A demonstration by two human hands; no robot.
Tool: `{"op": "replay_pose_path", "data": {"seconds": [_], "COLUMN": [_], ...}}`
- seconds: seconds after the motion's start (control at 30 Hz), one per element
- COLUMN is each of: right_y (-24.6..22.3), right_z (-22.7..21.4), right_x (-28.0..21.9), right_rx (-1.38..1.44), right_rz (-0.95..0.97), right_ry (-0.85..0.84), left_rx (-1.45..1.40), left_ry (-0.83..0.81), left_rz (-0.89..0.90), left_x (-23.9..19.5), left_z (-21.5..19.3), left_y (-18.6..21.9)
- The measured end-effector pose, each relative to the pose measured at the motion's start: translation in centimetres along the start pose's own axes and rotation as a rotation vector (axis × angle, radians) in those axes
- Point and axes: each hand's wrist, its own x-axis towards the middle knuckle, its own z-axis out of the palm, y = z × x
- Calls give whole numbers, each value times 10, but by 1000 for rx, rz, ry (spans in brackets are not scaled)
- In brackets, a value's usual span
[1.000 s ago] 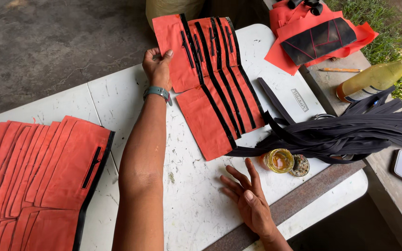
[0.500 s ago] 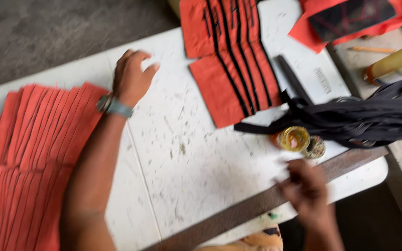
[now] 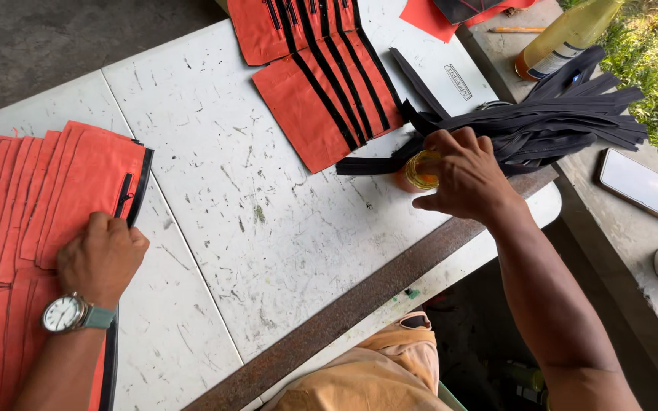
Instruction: The person applies adhesive from a small jar to the edges of black elastic strips and presses them onto red fabric pouches. They repeat this process for multiple pouches, stacking completed units on the table.
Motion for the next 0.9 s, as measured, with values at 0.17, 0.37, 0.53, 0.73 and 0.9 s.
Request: {"op": "replay_pose_path", "data": {"seconds": [0.17,0.37,0.53,0.73,0.9], "right_y": [17,27,25,3,-7], "right_z": [-7,12,-5,-17,-21], "right_x": [-24,-59,-87,-93,-94], "right_rx": [73,168,400,481,366], "right_rz": [-20,-2,-146,-87,-217], "right_ry": [122,260,223,378,429], "left_rx": [-94,-433,-766,-955,-842], "left_ry": [79,158,-92,-45,-122], "left_rz": [141,547,692,618,513], "left_x": [7,-19,-11,16,-6], "left_z": [-33,-81,-106,-122,-112], "left_y": [1,110,217,185,146]}}
